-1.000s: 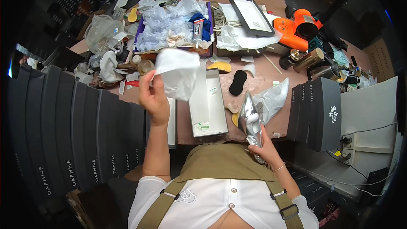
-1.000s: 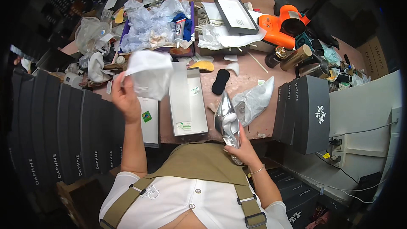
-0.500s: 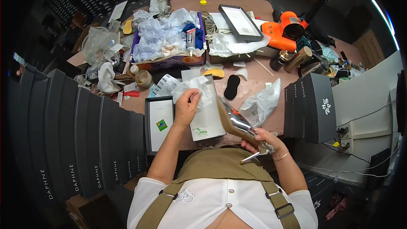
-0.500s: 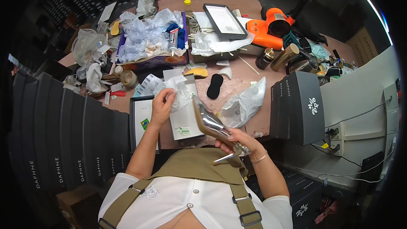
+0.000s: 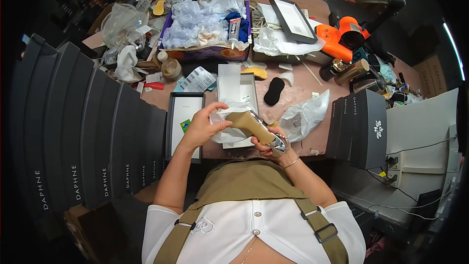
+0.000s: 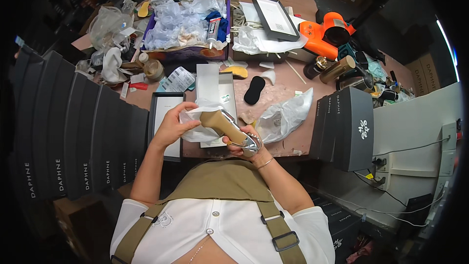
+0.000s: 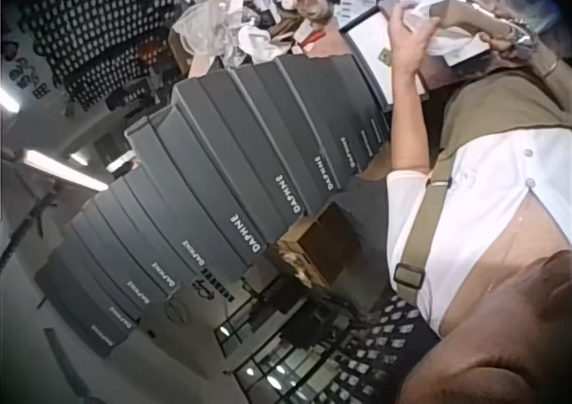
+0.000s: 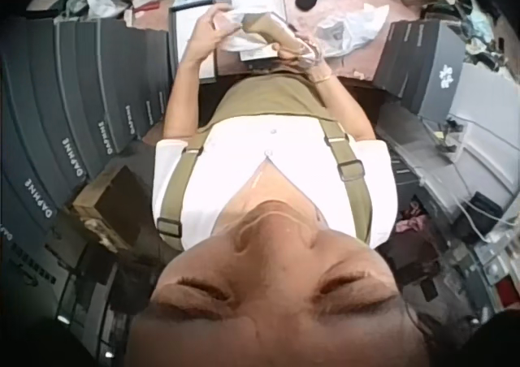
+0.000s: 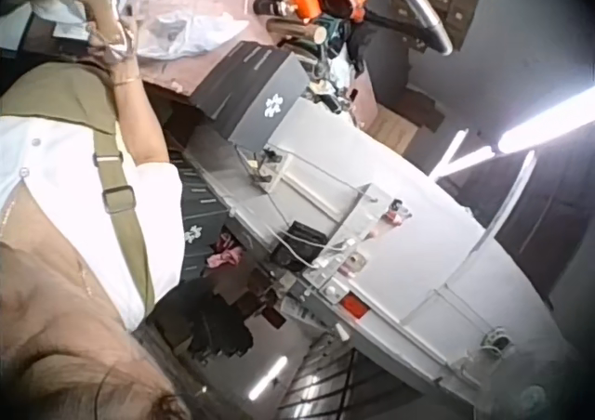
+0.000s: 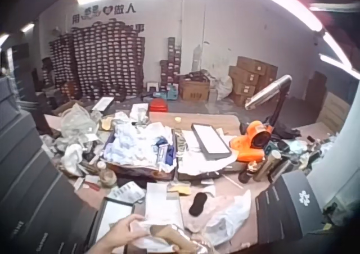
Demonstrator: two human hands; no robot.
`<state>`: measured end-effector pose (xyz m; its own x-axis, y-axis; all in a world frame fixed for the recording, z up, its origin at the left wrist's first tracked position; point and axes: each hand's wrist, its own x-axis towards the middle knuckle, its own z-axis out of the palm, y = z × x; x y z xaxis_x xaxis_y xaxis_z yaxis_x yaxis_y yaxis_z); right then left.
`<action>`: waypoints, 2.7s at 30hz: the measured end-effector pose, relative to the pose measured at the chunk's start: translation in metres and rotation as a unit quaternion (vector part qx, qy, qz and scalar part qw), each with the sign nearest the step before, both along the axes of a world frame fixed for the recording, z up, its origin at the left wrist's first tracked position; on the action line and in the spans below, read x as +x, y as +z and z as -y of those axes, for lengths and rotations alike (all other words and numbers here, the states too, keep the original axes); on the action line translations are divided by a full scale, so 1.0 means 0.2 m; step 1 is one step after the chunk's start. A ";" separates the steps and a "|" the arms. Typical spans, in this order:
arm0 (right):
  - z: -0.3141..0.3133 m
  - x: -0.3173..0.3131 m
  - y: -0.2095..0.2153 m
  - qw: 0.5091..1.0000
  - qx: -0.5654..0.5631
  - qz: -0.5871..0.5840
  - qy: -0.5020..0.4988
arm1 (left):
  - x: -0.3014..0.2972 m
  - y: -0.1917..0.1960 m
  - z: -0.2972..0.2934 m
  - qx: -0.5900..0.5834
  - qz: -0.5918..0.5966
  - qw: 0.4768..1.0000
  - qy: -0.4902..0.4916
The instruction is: Cleaning high-heeled shoes with a sponge and packing them into boxes with tissue paper.
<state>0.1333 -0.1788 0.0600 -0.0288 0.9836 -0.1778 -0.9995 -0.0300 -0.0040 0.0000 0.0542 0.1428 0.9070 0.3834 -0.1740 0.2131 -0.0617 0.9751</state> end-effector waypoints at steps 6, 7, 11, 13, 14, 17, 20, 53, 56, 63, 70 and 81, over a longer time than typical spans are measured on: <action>-0.04 0.03 0.10 0.998 0.051 -0.003 0.044 | 0.05 0.04 0.13 0.248 0.117 0.962 0.003; -0.06 0.03 0.14 0.999 0.025 -0.001 0.037 | 0.05 0.07 0.18 0.262 0.150 0.953 -0.008; -0.22 -0.05 0.31 0.956 -0.226 0.052 -0.181 | 0.05 0.16 0.31 0.366 0.327 0.870 -0.036; -0.25 -0.10 0.17 0.913 -0.162 0.263 -0.265 | 0.11 0.15 0.36 0.367 0.357 0.858 -0.054; -0.24 -0.13 0.10 0.854 -0.164 0.397 -0.295 | 0.14 0.11 0.39 0.372 0.359 0.854 -0.060; -0.18 0.01 -0.01 0.814 -0.079 0.505 -0.275 | 0.15 0.02 0.44 0.390 0.364 0.839 -0.102; -0.08 0.15 -0.01 0.916 0.020 0.331 -0.228 | 0.11 -0.02 0.48 0.370 0.354 0.848 -0.137; -0.26 0.24 -0.33 0.248 -0.133 0.893 -0.352 | 0.01 -0.04 0.60 0.267 0.363 0.865 -0.220; -0.30 0.12 -0.16 0.425 -0.193 0.837 -0.286 | -0.02 -0.10 0.55 0.250 0.302 0.873 -0.291; -0.39 -0.16 0.33 0.289 -0.146 0.936 -0.139 | -0.02 -0.29 0.28 -0.519 0.085 0.831 0.179; -0.07 -0.22 0.03 0.905 -0.108 0.411 -0.025 | -0.05 -0.22 0.04 -0.259 0.207 0.872 0.360; 0.20 -0.03 0.07 0.782 -0.352 0.372 -0.354 | 0.36 -0.61 0.06 0.378 0.022 0.866 -0.326</action>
